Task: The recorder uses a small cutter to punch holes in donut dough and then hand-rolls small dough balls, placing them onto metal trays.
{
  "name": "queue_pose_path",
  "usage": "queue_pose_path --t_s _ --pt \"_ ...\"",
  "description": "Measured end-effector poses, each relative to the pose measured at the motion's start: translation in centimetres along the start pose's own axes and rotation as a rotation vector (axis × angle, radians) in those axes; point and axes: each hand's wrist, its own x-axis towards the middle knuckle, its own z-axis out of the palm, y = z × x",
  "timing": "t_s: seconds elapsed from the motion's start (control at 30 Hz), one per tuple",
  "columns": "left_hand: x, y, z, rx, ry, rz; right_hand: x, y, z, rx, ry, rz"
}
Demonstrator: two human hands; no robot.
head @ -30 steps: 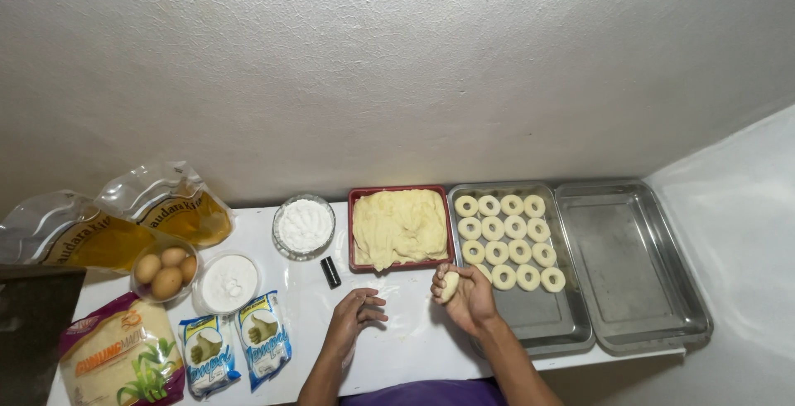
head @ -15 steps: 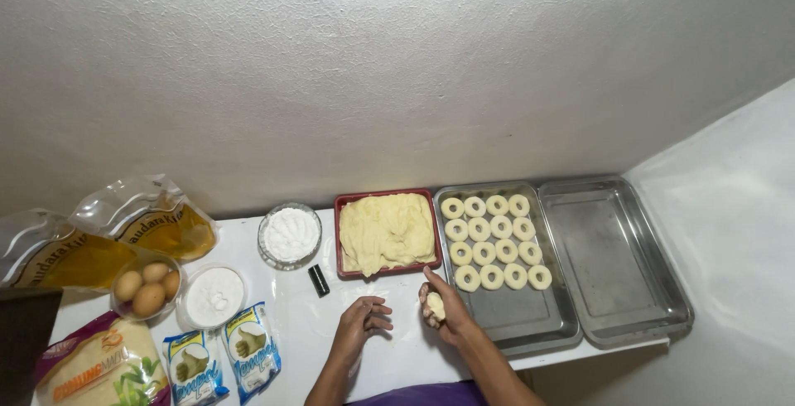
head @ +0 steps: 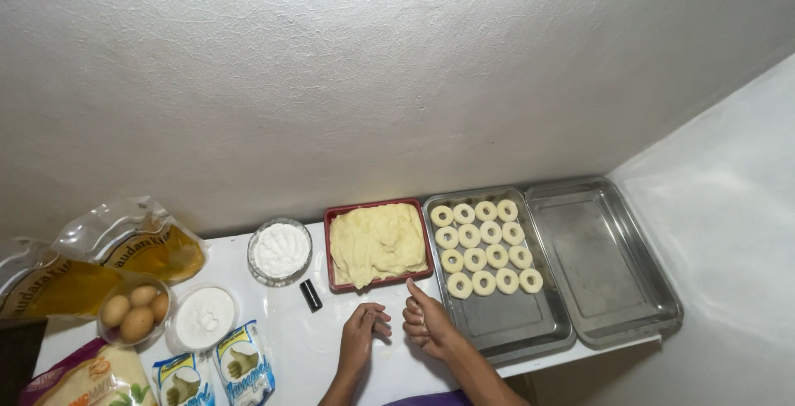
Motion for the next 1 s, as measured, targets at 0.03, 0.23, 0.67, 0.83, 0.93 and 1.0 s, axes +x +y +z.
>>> queue_pose_path --t_s 0.03,0.23,0.67,0.83,0.93,1.0 --pt "-0.2 0.5 0.1 0.002 -0.003 0.0 0.5 0.6 -0.9 0.002 0.0 -0.003" --pt "-0.7 2.5 1.0 0.298 0.181 0.19 -3.1 -2.0 5.8 -0.323 0.185 0.001" --pt "-0.7 1.1 0.5 0.476 0.209 0.314 3.0 1.2 -4.0 0.144 -0.213 -0.042" --pt "-0.6 0.9 0.2 0.519 0.211 0.386 1.2 -0.1 -0.3 0.076 -0.156 -0.161" --pt "-0.9 1.3 0.2 0.533 0.201 0.381 -1.0 -1.4 3.3 -0.023 0.065 -0.112" --pt "-1.1 1.8 0.4 0.525 0.186 0.386 -0.4 -1.0 2.7 -0.148 0.074 -0.177"
